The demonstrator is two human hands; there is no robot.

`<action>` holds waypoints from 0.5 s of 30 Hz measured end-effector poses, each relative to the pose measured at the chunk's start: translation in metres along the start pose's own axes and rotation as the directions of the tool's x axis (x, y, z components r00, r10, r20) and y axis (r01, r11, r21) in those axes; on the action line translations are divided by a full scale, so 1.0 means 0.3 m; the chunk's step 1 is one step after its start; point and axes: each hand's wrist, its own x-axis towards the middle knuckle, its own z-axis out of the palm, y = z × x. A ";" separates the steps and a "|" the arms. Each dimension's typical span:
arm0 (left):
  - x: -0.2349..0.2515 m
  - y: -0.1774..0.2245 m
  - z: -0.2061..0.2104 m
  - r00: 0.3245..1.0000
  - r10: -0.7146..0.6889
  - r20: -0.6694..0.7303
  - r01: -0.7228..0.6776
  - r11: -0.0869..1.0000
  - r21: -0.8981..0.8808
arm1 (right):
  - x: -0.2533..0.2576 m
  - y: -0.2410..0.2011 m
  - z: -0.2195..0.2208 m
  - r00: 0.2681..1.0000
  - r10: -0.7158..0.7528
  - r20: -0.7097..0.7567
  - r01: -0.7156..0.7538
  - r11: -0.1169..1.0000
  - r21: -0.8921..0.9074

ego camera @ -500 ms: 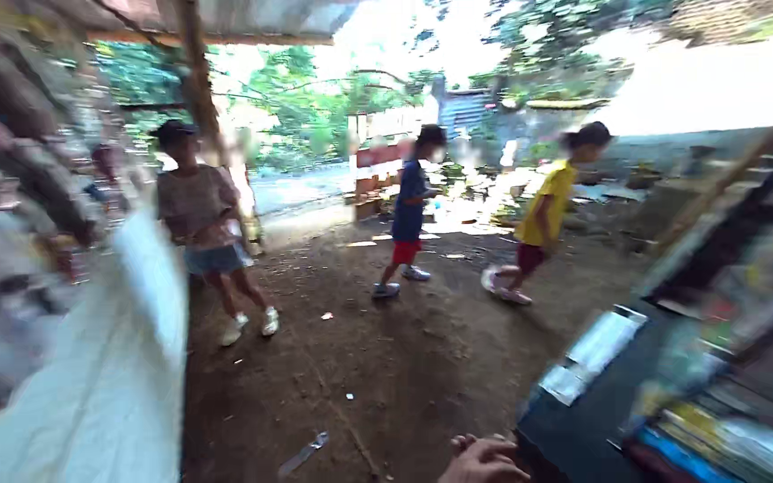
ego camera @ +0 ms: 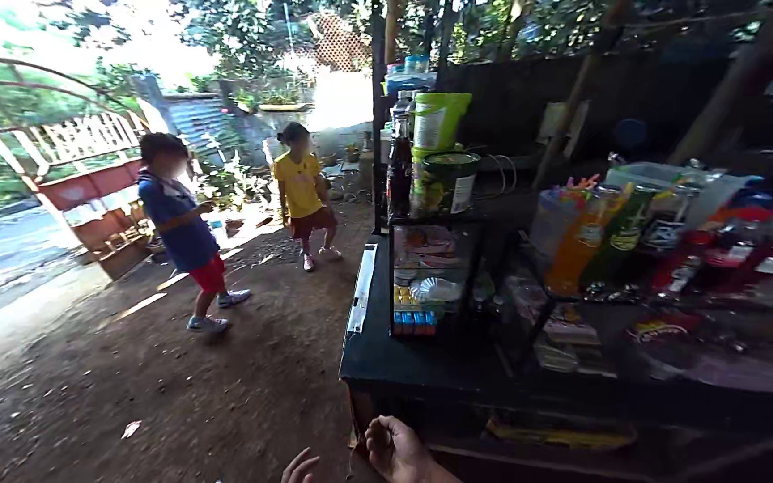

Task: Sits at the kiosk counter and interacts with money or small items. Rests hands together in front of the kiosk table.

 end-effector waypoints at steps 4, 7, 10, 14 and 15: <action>0.025 0.006 0.019 0.998 0.031 0.049 -0.029 0.999 -0.044 | -0.037 -0.012 -0.018 0.999 -0.006 -0.037 0.008 0.998 0.060; 0.037 0.021 -0.005 0.996 0.054 0.077 -0.049 0.997 -0.064 | -0.117 -0.055 0.018 0.993 -0.102 0.065 0.099 0.994 0.044; 0.016 -0.005 -0.049 0.993 0.026 0.112 -0.020 0.998 -0.055 | -0.088 -0.026 0.000 0.993 -0.110 0.041 0.107 0.993 0.049; -0.008 -0.054 -0.102 0.988 -0.058 0.145 0.064 0.997 -0.038 | -0.074 0.037 0.003 0.999 -0.033 0.035 0.030 0.994 0.103; -0.017 -0.068 -0.112 0.985 -0.070 0.159 0.077 0.996 -0.036 | -0.097 0.046 0.013 0.998 -0.044 0.047 0.038 0.991 0.127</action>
